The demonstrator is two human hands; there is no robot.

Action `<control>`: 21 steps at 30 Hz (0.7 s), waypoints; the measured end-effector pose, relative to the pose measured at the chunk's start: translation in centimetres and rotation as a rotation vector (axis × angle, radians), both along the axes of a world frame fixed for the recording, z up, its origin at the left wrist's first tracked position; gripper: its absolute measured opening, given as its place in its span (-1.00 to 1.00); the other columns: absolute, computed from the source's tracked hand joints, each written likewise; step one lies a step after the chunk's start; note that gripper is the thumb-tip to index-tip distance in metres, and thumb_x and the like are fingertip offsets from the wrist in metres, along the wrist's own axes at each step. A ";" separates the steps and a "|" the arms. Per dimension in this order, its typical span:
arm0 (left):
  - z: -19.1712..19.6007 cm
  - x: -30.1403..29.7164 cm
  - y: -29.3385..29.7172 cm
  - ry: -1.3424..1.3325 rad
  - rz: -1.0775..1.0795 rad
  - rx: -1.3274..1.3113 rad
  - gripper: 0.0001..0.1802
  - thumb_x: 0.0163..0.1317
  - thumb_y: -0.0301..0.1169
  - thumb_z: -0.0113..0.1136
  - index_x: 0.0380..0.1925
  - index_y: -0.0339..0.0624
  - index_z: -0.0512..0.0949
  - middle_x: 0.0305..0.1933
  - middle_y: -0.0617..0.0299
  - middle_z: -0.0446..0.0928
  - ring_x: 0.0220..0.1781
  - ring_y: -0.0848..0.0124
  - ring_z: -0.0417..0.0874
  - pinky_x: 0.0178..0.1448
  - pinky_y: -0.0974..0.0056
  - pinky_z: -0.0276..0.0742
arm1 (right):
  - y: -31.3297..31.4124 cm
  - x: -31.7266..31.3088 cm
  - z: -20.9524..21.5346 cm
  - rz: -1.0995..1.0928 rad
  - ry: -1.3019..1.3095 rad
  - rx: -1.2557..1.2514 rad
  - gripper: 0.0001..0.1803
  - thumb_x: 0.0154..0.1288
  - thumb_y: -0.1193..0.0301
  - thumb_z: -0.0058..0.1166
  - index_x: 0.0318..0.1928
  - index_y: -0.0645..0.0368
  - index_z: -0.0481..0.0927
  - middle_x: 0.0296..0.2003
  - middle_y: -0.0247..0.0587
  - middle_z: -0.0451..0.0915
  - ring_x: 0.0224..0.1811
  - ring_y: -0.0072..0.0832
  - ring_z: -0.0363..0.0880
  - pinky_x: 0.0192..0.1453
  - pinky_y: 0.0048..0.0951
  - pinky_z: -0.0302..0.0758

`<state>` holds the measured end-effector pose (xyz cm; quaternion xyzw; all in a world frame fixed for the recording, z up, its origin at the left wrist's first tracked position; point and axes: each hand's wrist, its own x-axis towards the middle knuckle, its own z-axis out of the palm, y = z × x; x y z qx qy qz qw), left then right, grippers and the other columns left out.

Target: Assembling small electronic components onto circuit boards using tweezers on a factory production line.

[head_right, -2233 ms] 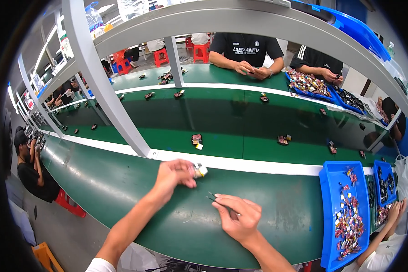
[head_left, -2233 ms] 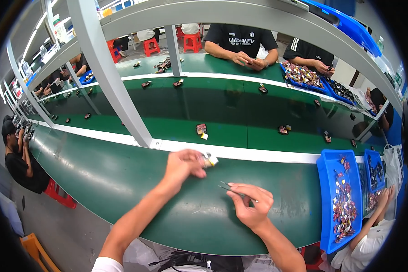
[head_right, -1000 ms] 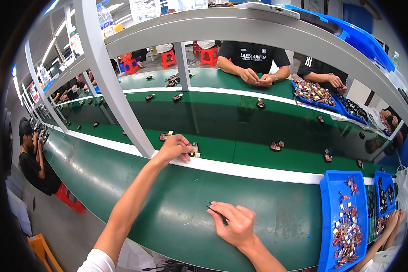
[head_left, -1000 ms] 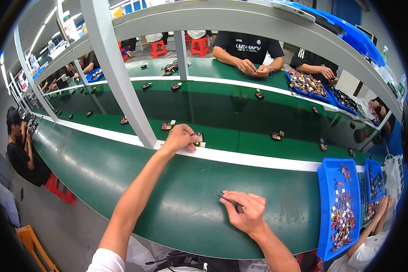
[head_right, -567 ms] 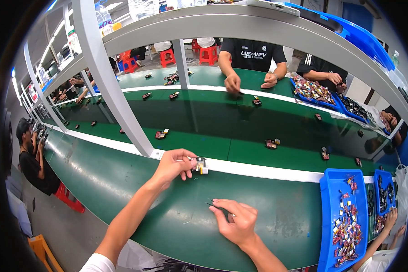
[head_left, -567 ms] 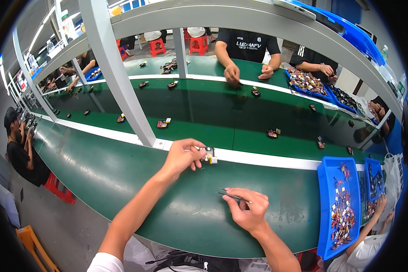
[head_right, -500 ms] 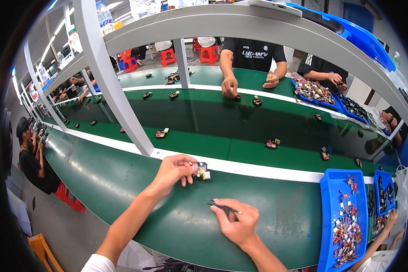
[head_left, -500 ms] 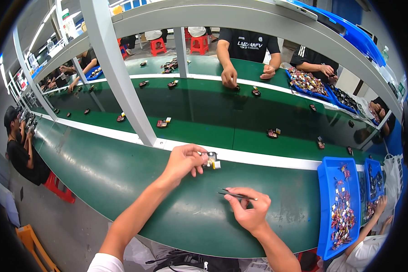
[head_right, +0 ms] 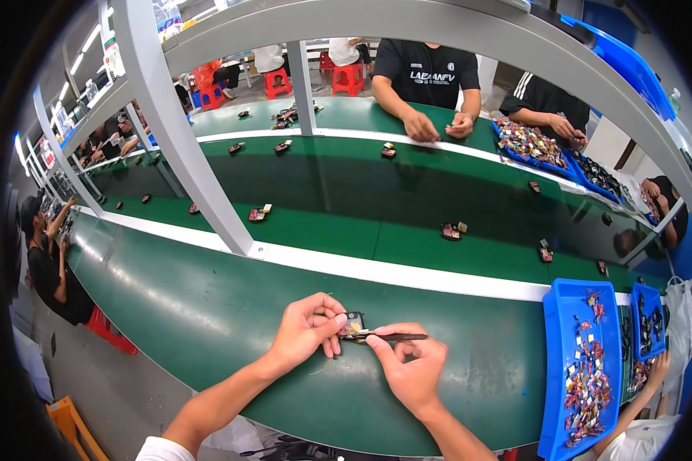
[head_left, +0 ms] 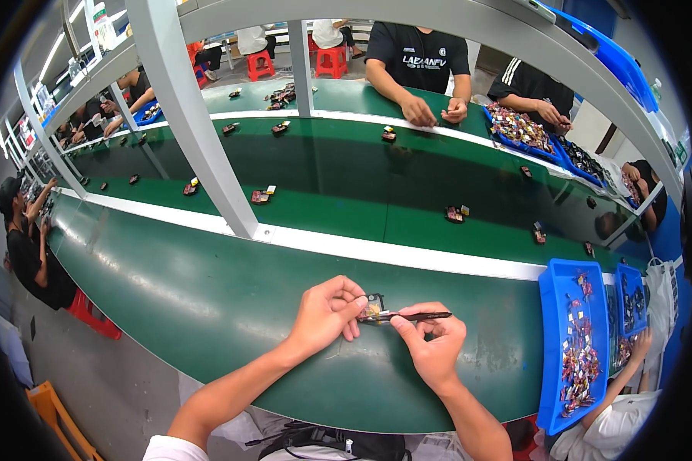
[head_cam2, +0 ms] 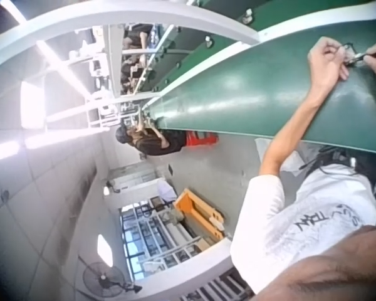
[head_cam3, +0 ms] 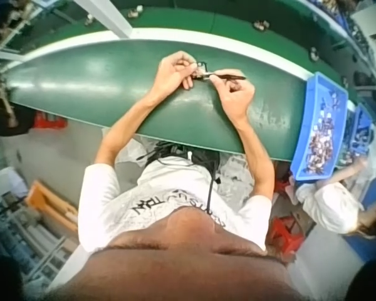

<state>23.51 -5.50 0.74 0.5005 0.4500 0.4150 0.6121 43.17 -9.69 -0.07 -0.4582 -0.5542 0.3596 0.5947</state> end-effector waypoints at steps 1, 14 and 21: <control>-0.1 0.1 0.0 -0.011 0.002 0.006 -0.88 0.39 -0.53 0.20 -0.19 -0.41 0.52 -0.41 0.11 0.61 -0.57 0.45 0.65 -0.58 0.39 0.55 | 0.0 0.1 -0.2 -0.008 -0.017 0.008 -0.88 0.21 0.62 0.39 -0.26 0.31 0.71 -0.62 -0.50 0.53 -0.69 -0.88 0.22 -0.60 -0.68 0.05; 0.1 0.6 -1.1 0.032 -0.014 0.083 -0.85 0.42 -0.57 0.16 -0.11 -0.44 0.46 -0.31 0.07 0.59 -0.51 0.43 0.69 -0.52 0.38 0.62 | -0.3 0.2 0.3 0.027 -0.011 -0.095 -0.86 0.20 0.65 0.37 -0.25 0.37 0.67 -0.42 -0.30 0.68 -0.59 -0.83 0.42 -0.54 -0.74 0.26; 0.3 1.0 -1.6 0.055 0.001 0.158 -0.85 0.41 -0.57 0.17 -0.11 -0.44 0.48 -0.32 0.05 0.64 -0.49 0.44 0.69 -0.51 0.39 0.61 | 0.0 0.0 0.6 0.063 0.252 -0.223 -0.88 0.25 0.67 0.33 -0.22 0.39 0.66 -0.42 -0.33 0.67 -0.56 -0.87 0.37 -0.54 -0.75 0.20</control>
